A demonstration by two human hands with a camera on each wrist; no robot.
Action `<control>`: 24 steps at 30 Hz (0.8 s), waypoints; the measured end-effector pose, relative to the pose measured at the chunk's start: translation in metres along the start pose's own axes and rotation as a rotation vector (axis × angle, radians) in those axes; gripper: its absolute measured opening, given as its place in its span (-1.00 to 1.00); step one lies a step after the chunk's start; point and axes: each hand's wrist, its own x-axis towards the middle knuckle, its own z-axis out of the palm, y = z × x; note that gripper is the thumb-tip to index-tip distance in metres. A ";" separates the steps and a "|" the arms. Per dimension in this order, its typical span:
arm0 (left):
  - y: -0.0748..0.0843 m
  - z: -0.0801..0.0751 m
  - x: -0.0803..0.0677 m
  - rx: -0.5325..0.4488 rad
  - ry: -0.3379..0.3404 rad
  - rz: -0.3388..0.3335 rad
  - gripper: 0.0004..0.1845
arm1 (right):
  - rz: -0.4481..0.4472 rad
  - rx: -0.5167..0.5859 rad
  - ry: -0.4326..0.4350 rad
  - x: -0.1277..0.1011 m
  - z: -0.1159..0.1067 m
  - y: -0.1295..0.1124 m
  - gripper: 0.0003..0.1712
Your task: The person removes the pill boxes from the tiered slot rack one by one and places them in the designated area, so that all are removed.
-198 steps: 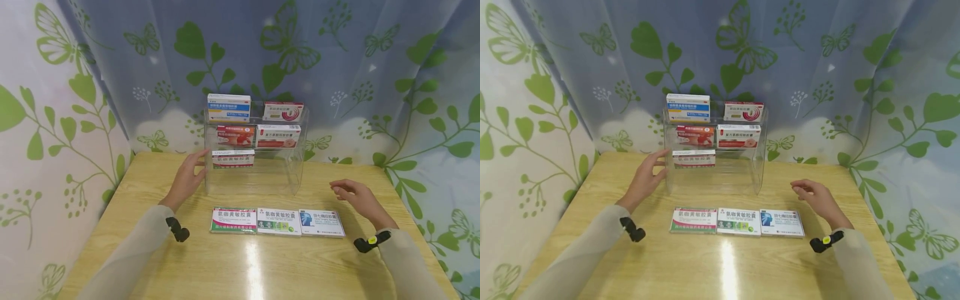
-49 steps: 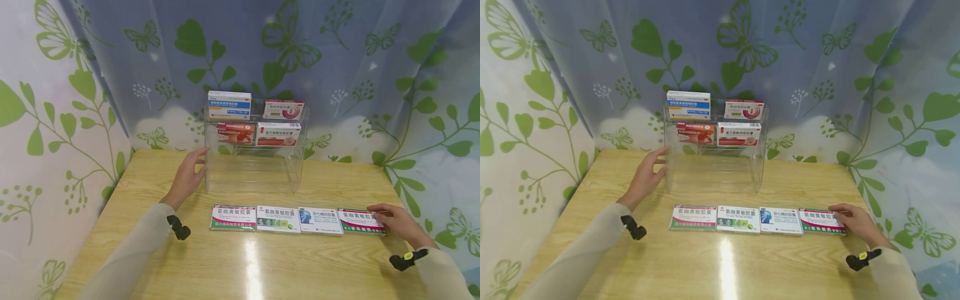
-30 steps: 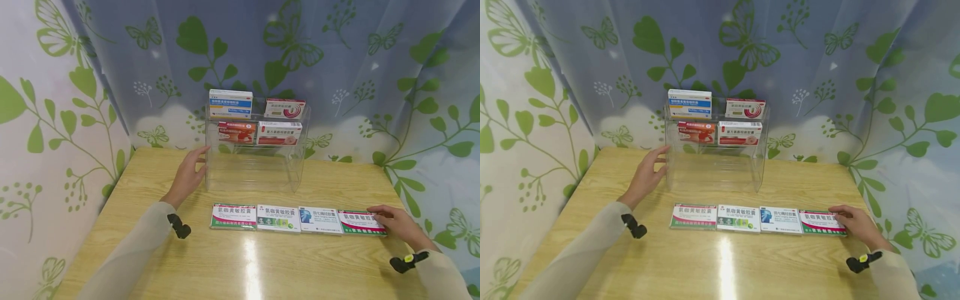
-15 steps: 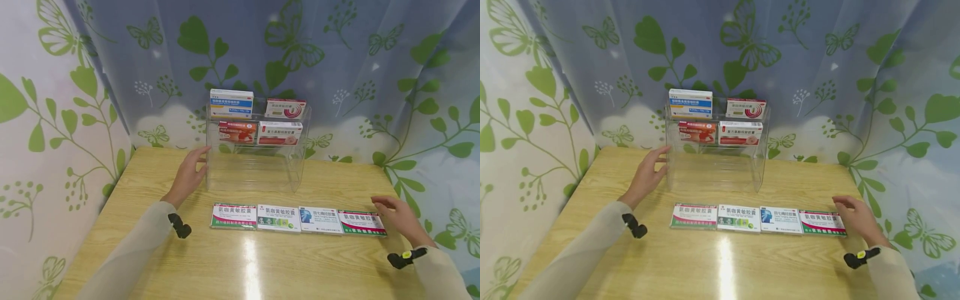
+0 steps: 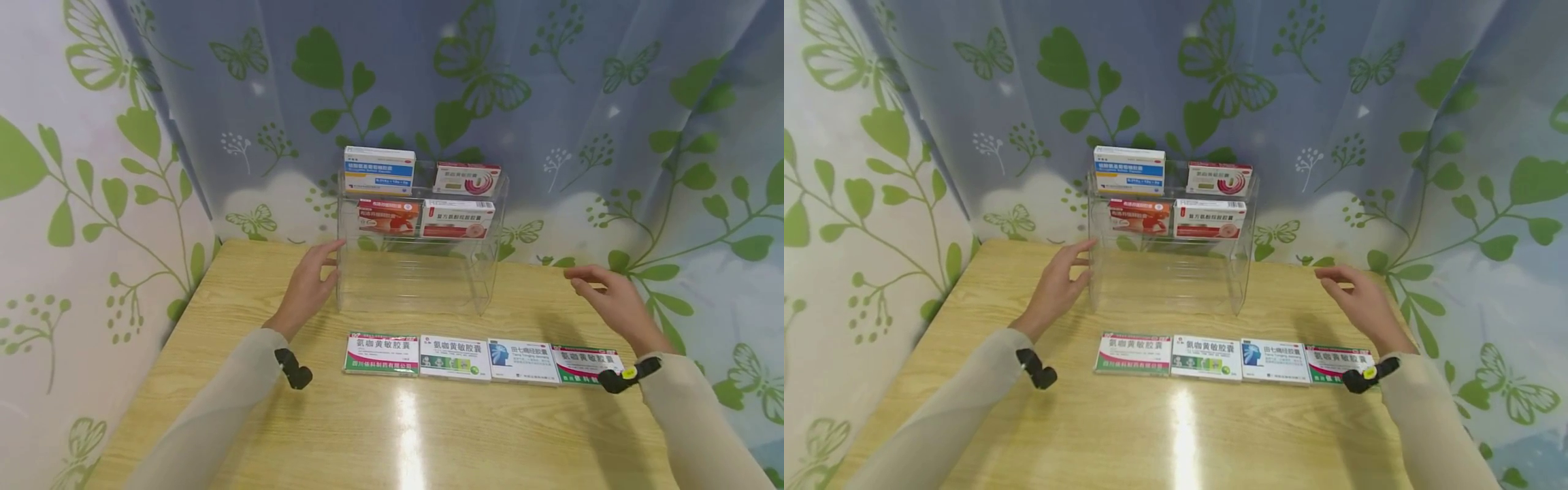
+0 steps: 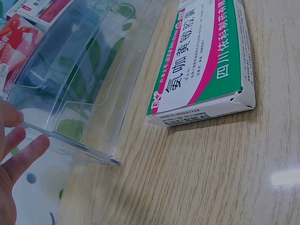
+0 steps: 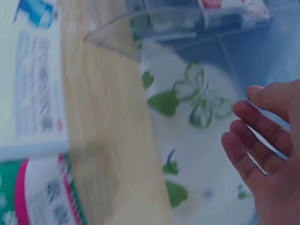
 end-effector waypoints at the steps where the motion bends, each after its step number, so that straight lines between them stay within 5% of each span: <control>1: 0.000 0.000 0.000 0.000 -0.001 0.000 -0.33 | -0.010 0.010 0.002 0.005 0.001 -0.008 -0.47; 16: -0.002 0.002 0.001 0.013 0.011 0.016 -0.34 | -0.121 0.149 0.033 0.071 0.013 -0.119 -0.49; 24: -0.002 0.001 0.000 0.009 0.000 0.005 -0.35 | -0.184 0.162 0.015 0.099 0.020 -0.147 -0.50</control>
